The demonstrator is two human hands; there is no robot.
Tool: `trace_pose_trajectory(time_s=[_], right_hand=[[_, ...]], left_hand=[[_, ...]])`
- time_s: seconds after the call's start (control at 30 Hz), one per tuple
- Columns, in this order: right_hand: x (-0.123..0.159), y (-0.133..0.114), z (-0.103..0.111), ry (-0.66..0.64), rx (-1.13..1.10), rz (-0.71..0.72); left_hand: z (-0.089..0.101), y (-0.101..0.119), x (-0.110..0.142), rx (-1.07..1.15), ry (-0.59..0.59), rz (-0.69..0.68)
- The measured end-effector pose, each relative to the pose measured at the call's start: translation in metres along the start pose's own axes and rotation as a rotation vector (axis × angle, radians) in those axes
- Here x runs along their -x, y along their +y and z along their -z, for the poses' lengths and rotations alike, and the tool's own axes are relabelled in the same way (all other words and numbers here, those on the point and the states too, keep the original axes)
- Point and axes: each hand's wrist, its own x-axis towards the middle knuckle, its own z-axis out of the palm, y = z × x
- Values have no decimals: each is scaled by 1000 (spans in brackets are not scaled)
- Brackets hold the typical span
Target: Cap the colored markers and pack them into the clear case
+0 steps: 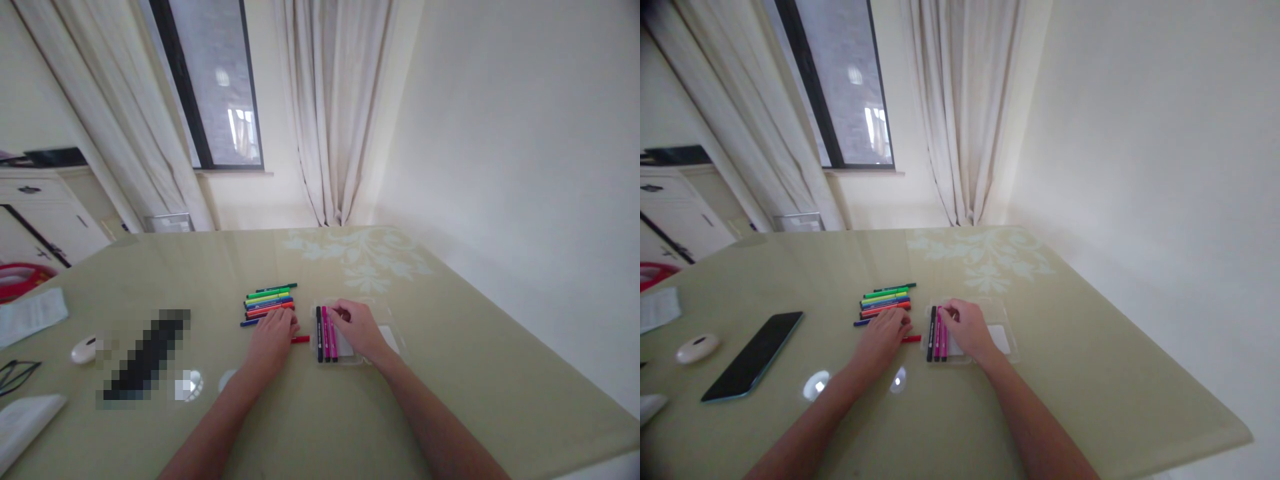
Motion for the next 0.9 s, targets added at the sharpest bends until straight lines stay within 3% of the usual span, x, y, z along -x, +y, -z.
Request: trace_pose_trajectory(time_s=[0.13, 0.3, 0.53, 0.6, 0.73, 0.9], right_hand=[[2, -2, -4, -34, 4, 22], [2, -2, -4, -32, -3, 25], [2, -4, -6, -24, 7, 53], [2, -4, -7, -31, 5, 50], [2, -5, -9, -56, -61, 28], [2, -12, -11, -196, -463, -13]], left_hand=[[1, -3, 0, 81, -6, -64], [20, -15, -1, 361, -184, -128], [29, -36, -2, 493, -330, -95], [28, -36, -2, 489, -287, -96], [24, -18, -2, 550, -69, -22], [20, 12, 2, 629, 19, -78]])
